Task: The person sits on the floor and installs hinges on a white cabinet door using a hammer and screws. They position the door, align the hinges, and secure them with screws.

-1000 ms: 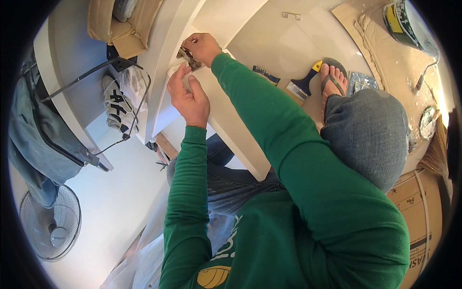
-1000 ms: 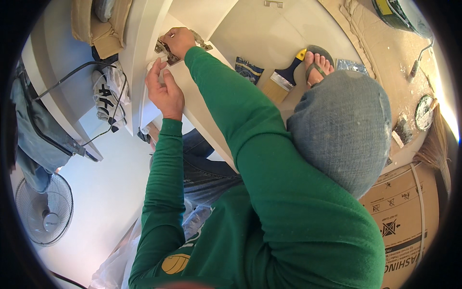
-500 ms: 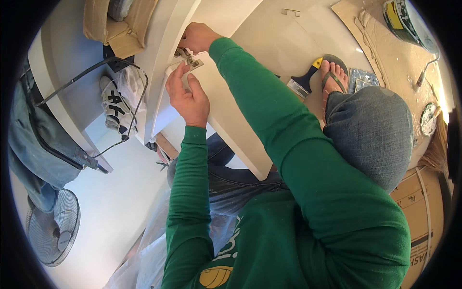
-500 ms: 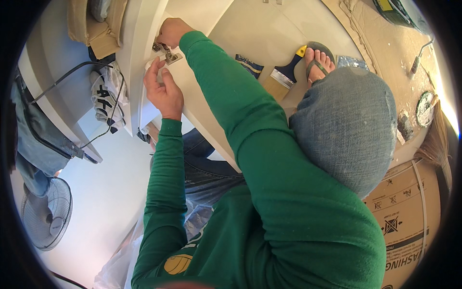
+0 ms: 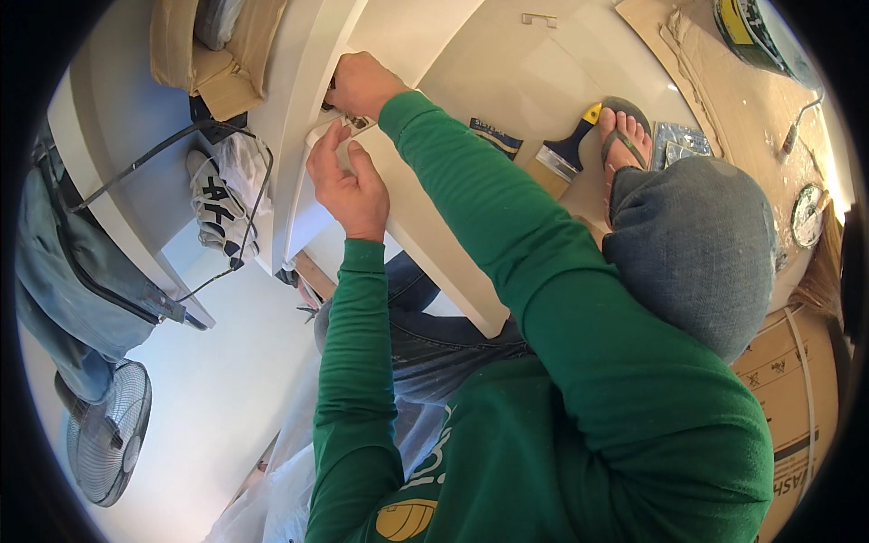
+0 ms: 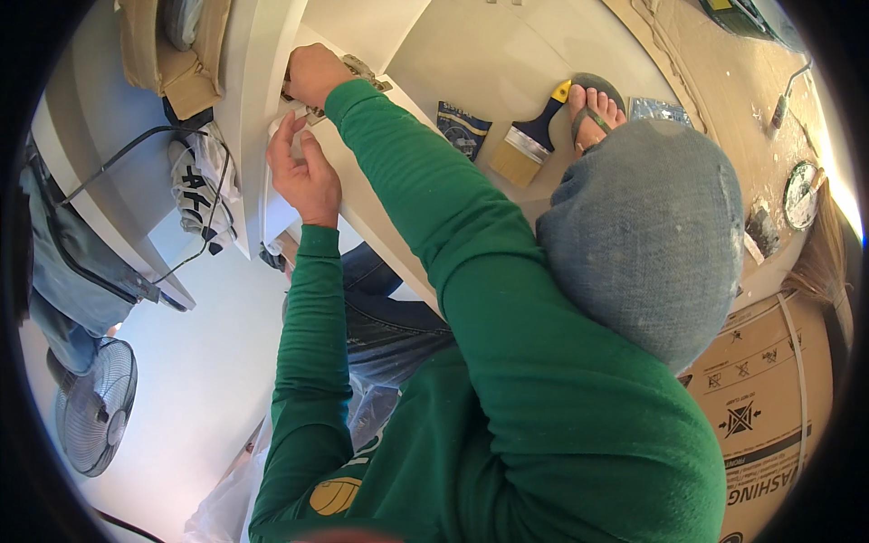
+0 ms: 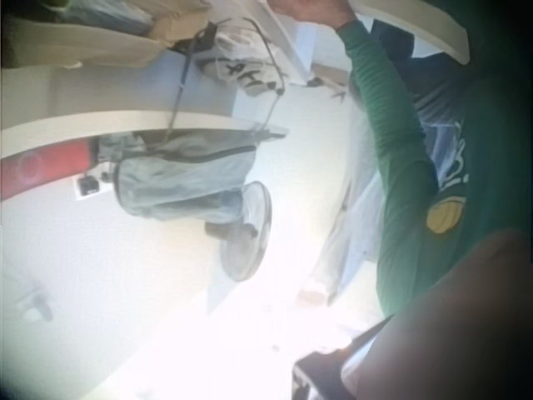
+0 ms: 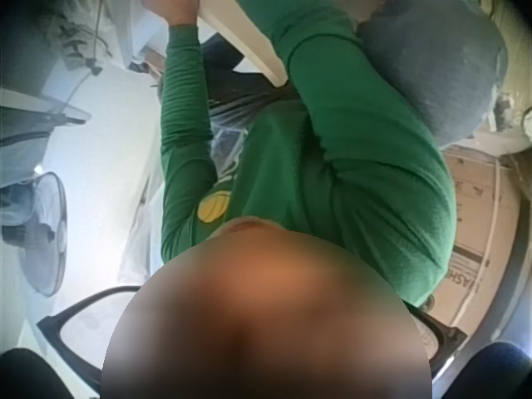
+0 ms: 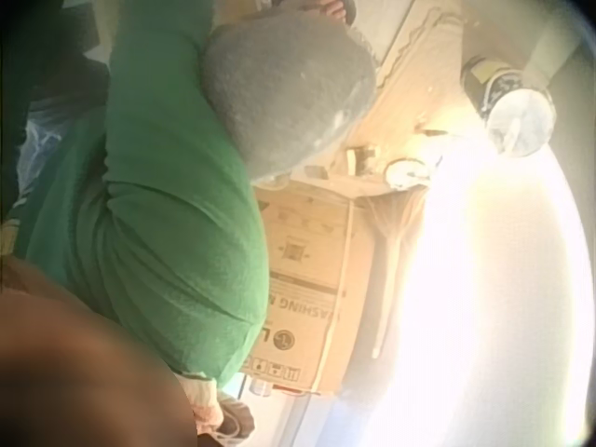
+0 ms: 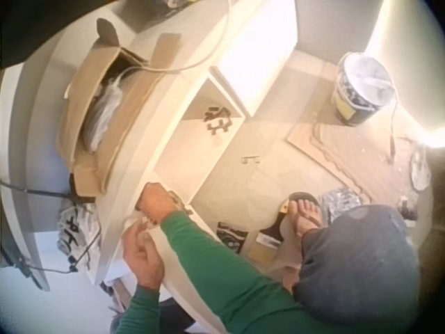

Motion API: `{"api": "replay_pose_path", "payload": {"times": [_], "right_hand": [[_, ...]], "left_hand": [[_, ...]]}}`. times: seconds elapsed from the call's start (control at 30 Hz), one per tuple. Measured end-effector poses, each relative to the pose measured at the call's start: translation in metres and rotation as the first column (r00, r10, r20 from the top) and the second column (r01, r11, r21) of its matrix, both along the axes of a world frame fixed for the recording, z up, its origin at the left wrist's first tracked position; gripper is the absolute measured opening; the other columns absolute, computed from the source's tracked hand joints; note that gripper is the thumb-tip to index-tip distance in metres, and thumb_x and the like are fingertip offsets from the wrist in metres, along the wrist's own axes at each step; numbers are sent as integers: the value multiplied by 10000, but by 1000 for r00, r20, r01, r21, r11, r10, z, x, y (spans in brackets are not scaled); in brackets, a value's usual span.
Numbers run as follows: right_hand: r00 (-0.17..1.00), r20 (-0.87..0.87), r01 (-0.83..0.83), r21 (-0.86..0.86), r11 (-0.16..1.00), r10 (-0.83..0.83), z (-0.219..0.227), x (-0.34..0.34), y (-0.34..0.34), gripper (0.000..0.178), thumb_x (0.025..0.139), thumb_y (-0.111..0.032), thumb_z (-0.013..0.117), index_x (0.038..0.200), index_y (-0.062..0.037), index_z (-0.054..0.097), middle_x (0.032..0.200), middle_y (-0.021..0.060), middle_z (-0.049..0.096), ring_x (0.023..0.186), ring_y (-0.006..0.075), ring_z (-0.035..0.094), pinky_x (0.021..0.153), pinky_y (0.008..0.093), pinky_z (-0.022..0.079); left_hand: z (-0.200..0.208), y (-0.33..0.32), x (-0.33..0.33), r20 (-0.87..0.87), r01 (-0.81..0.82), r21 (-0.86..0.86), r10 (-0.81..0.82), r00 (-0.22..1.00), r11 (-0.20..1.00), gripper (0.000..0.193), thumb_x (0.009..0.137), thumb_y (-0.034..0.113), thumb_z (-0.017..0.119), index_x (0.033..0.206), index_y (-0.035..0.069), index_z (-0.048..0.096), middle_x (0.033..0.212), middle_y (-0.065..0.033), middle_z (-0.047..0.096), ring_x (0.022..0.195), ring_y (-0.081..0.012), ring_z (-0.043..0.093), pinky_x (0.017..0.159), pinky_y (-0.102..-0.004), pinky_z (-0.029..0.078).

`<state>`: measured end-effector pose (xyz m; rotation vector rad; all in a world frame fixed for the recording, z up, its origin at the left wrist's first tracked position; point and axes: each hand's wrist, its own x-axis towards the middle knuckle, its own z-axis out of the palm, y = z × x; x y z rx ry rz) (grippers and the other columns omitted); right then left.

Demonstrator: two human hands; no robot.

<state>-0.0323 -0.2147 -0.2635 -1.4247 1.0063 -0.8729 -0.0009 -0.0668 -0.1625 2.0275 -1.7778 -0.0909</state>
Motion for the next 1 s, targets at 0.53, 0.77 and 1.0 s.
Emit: {"api": "replay_pose_path", "payload": {"times": [0.53,0.77,1.0], "right_hand": [[991,127,24,151,988,-44,15,-23,19,313,906,-236,714,1140,-52,814,1004,215,792,955,392,759,930,455,607],[990,139,-59,195,979,32,-12,-6,15,377,906,-314,735,1124,-17,814,1014,187,805,907,333,773,887,414,612],[864,439,-82,604,792,-246,-34,7,23,379,942,-267,737,1147,47,797,928,130,784,810,180,726,763,353,614]], "left_hand": [[0,-1,-1,54,25,-5,-25,998,1000,389,979,65,642,1366,41,680,1177,-110,746,1186,-317,612,1029,-431,497],[0,-1,-2,32,15,3,-15,999,1000,389,974,64,645,1361,45,682,1174,-110,746,1189,-318,612,1028,-438,497],[0,0,-1,31,4,14,-4,1000,1000,375,999,74,639,1369,30,683,1192,-105,747,1202,-280,603,998,-386,500]]}}
